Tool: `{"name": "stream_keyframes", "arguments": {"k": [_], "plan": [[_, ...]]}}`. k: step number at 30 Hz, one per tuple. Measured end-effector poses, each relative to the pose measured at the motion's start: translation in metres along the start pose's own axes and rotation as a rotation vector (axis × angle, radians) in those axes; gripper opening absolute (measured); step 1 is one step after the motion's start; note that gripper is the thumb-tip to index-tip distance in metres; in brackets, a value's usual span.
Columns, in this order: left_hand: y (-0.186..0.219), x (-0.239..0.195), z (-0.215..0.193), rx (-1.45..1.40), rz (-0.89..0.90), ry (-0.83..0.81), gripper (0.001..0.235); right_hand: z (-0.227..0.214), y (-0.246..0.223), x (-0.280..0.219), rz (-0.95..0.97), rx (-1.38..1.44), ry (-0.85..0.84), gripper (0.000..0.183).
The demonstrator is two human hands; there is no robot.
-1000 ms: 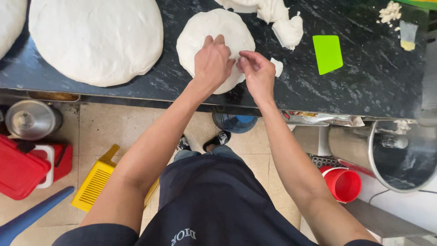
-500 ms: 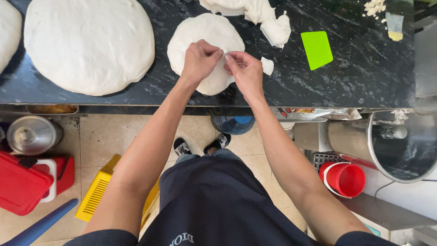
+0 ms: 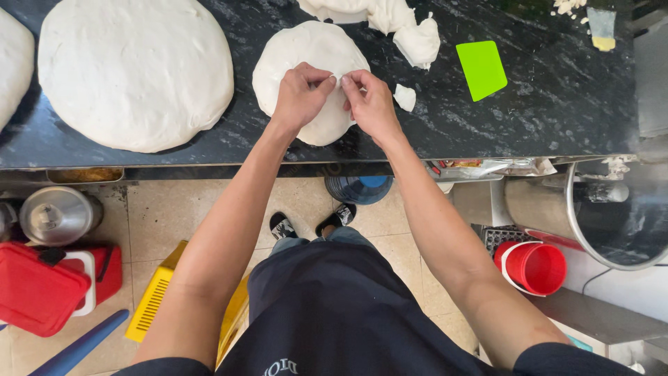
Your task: The person kneads and shapes multiple portions of dough on a countertop, using hands and a green plastic scraper to cut and fold the dough. The person repeatedly flattens, folds, and rounds the dough pieces, occasionally weighing them on a scale.
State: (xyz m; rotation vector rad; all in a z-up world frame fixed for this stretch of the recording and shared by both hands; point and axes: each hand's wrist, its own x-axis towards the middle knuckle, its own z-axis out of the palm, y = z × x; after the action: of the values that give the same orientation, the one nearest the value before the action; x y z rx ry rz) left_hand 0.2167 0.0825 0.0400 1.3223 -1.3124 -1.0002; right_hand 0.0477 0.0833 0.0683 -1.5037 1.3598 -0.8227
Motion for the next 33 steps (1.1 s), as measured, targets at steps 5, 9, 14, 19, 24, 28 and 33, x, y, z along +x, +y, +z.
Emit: {"name": "stream_keyframes", "arguments": {"k": [5,9,14,19,24,28,33], "plan": [[0.026,-0.006,0.004,0.126,-0.021,0.142,0.020,-0.018,0.032,0.006,0.013,0.317,0.329,0.023],[0.045,-0.013,0.017,0.458,0.058,0.173,0.029,-0.079,0.092,0.012,0.195,0.511,0.362,0.036],[0.057,-0.004,0.033,0.710,0.462,0.187,0.023,-0.201,0.132,0.049,0.184,0.450,0.450,0.038],[0.054,0.013,0.063,0.848,0.322,0.184,0.018,-0.304,0.132,0.090,0.323,0.893,0.673,0.038],[0.041,0.031,0.075,1.027,0.151,0.094,0.022,-0.228,0.135,0.077,0.263,0.593,0.372,0.030],[0.039,0.051,0.070,1.035,0.114,-0.017,0.017,-0.159,0.098,0.060,0.117,0.466,0.110,0.030],[0.033,0.057,0.038,0.506,-0.042,-0.036,0.029,-0.107,0.048,0.057,0.003,0.363,-0.086,0.030]]}}
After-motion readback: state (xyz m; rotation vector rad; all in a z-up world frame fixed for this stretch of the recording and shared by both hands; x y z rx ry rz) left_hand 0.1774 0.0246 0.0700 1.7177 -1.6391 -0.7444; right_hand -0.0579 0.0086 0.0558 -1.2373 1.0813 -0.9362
